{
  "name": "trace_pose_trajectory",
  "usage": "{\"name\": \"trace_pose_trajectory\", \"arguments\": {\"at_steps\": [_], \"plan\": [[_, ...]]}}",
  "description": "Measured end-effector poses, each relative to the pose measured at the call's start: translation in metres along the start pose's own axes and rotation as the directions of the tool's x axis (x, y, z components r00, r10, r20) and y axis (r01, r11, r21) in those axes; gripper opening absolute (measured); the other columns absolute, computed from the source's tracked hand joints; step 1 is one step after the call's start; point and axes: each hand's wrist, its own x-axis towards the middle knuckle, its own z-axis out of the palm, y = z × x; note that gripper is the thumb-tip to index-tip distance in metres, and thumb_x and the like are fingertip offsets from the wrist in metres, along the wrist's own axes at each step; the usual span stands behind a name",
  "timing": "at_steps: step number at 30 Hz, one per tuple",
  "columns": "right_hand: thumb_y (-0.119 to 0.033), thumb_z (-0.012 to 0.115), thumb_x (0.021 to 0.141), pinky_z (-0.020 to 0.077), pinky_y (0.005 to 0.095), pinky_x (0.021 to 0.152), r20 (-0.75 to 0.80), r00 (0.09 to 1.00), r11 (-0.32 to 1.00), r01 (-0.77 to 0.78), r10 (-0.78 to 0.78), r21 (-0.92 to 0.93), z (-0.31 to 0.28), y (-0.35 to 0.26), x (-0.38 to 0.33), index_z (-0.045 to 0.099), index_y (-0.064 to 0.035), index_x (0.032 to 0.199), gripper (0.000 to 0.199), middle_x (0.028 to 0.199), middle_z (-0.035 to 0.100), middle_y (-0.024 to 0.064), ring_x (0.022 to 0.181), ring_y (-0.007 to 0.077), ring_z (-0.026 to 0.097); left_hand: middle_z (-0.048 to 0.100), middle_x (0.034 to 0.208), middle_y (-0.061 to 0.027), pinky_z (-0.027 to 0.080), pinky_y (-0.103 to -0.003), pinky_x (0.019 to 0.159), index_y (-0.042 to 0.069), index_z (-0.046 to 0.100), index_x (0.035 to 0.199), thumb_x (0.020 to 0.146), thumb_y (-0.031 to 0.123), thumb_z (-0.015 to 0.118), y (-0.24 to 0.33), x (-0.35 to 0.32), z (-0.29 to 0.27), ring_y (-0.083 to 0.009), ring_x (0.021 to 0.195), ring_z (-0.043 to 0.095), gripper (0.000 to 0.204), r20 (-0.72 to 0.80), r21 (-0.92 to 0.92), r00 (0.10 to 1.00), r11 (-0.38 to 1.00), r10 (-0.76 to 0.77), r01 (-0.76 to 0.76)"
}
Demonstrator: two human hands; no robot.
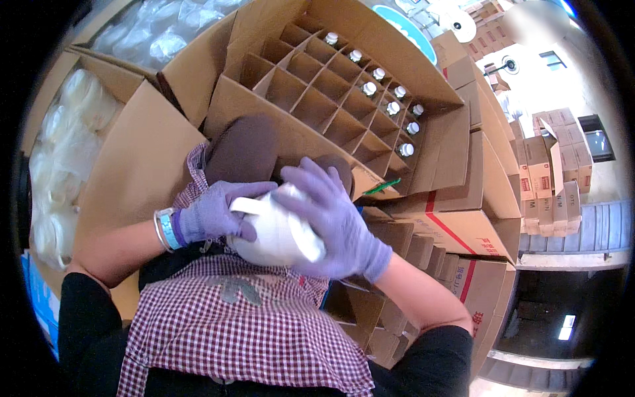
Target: The person assembles white ceramic pitchers by screwing on lids and attaching handles. They then wrap each pitcher in a clear plastic bag and place it into a cardboard box with dividers. The process is repeated for multiple units in a warehouse setting.
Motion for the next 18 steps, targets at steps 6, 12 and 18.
{"name": "trace_pose_trajectory", "arguments": {"at_steps": [6,12,18], "plan": [[-0.044,0.077,0.070,0.0326,0.0424,0.115,0.008,0.965,0.845,-0.234,0.263,0.480,0.007,0.036,0.019,0.043,-0.0032,0.149,0.095,0.145,0.046,0.0196,0.136,0.0340,0.044,0.068,0.126,-0.0135,0.053,-0.035,0.099,-0.001,0.051,0.144,0.072,0.009,0.084,0.000,-0.001,0.032,-0.0191,0.114,0.065,0.080,-0.341,0.032,0.934,0.991,-0.108,0.127],[-0.017,0.066,0.087,0.0422,0.0349,0.109,0.053,0.886,0.707,-0.403,0.461,0.582,-0.006,0.064,0.074,0.063,0.0019,0.131,0.048,0.129,0.066,0.0125,0.123,0.0207,0.059,0.049,0.145,-0.0259,0.037,-0.045,0.114,-0.002,0.036,0.152,0.077,0.035,0.085,-0.040,0.010,0.044,-0.0323,0.136,0.048,0.096,-0.339,0.257,0.875,0.929,0.346,-0.268],[-0.010,0.061,0.089,0.0426,0.0365,0.107,-0.147,0.842,0.765,-0.379,0.518,0.521,0.010,0.074,0.030,0.058,0.0045,0.134,0.047,0.128,0.065,0.0168,0.121,0.0244,0.059,0.054,0.138,-0.0234,0.038,-0.049,0.112,-0.003,0.052,0.138,0.070,0.036,0.084,0.025,-0.178,-0.157,-0.0396,0.130,0.050,0.084,-0.690,0.661,0.427,0.268,0.585,0.701]]}}
